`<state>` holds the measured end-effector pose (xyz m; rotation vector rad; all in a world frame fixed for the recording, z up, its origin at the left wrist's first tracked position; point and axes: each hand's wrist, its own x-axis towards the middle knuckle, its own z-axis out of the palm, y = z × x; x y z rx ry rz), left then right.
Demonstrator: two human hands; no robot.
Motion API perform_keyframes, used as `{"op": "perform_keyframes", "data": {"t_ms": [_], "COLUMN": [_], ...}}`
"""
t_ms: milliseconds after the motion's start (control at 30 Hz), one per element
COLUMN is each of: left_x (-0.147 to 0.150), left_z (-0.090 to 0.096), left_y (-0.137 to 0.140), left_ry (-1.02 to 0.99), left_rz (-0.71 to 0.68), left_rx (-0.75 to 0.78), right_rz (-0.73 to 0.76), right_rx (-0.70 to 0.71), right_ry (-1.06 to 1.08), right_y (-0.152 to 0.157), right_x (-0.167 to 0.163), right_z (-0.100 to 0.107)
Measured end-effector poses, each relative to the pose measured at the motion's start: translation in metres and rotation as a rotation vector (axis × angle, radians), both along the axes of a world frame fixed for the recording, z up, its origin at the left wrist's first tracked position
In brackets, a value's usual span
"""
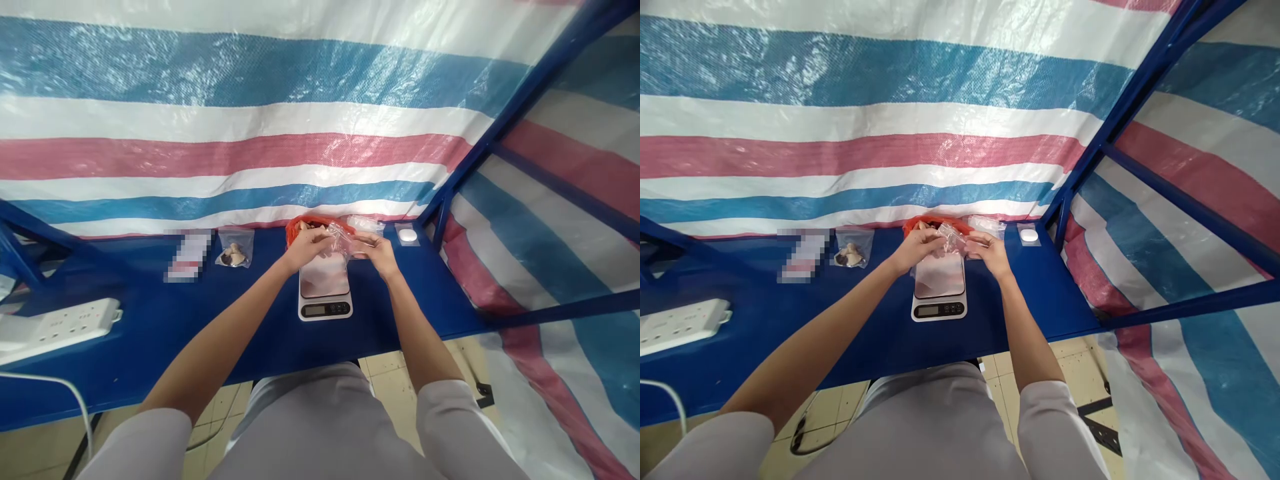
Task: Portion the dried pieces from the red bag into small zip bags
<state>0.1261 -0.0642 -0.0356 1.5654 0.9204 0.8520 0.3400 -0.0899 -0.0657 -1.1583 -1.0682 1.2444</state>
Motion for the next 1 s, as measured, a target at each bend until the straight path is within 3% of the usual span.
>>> {"op": "perform_keyframes", "data": {"t_ms": [200,433,500,733,1000], "left_x": [0.039,0.054,0.057,0.087,0.113], "left_z": [-0.017,-0.020,-0.023,-0.043,-0.054], "left_y": [-0.001,-0.005,-0.009,-0.017,-0.010], "left_ry": [-0.115,0.149,0.238,0.556,0.910], "left_rz": [0.145,0.264,0.214,-0.169,-0.246], "left_rx": [0.125,0.352,0.444,0.797,0.864], "right_rz": [-0.081,-0.195,-0.203,-0.167,-0.172], "right_rx": [-0.104,-0.131,-0.176,-0.203,-0.021], "right_ry": [0.127,0.096,0.050,-0.173,-0.525], "right_y": [0.009,0.031,0.041,0.080,0.105], "right_x": [0.020,0.068,0.083,0.103,0.090], "right_z": [-0.008,-0.013,-0.012,-0.010,-0.023]}}
